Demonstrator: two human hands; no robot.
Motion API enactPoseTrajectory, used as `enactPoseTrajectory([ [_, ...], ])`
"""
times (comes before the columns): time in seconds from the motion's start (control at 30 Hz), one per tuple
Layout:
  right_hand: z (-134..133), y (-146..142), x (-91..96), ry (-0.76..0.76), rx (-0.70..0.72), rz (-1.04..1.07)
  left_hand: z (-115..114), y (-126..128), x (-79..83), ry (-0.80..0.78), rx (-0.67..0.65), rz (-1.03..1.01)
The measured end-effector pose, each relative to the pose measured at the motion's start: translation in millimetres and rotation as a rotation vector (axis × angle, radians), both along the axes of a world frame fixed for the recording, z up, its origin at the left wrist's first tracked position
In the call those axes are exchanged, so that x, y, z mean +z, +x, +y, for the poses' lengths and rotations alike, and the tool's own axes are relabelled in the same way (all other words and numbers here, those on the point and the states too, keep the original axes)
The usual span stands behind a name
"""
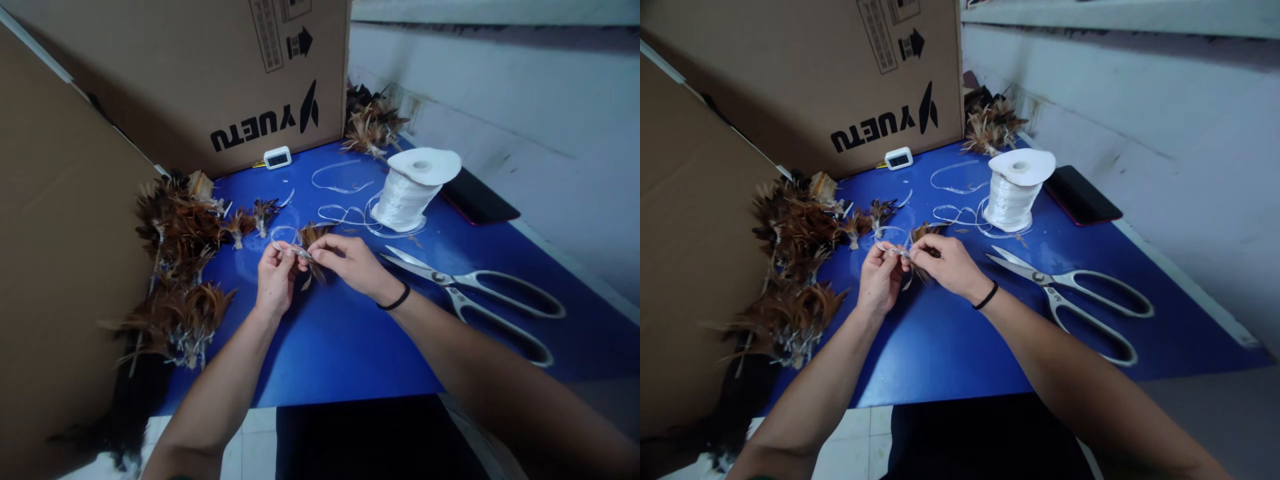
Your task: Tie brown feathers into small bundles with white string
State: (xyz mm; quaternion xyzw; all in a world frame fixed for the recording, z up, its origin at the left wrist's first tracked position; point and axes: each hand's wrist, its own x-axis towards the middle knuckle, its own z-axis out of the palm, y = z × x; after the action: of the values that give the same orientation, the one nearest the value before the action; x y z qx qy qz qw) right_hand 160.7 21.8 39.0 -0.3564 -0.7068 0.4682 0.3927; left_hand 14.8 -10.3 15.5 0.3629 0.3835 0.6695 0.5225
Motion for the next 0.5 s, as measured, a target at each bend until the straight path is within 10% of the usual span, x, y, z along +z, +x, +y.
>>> enactPoseTrajectory([
  [0.5,2.4,-2.8,-1.8,-0.177,-0.066,0.173,0.0,0.3,-3.8,-0.101,0.009,0.006],
])
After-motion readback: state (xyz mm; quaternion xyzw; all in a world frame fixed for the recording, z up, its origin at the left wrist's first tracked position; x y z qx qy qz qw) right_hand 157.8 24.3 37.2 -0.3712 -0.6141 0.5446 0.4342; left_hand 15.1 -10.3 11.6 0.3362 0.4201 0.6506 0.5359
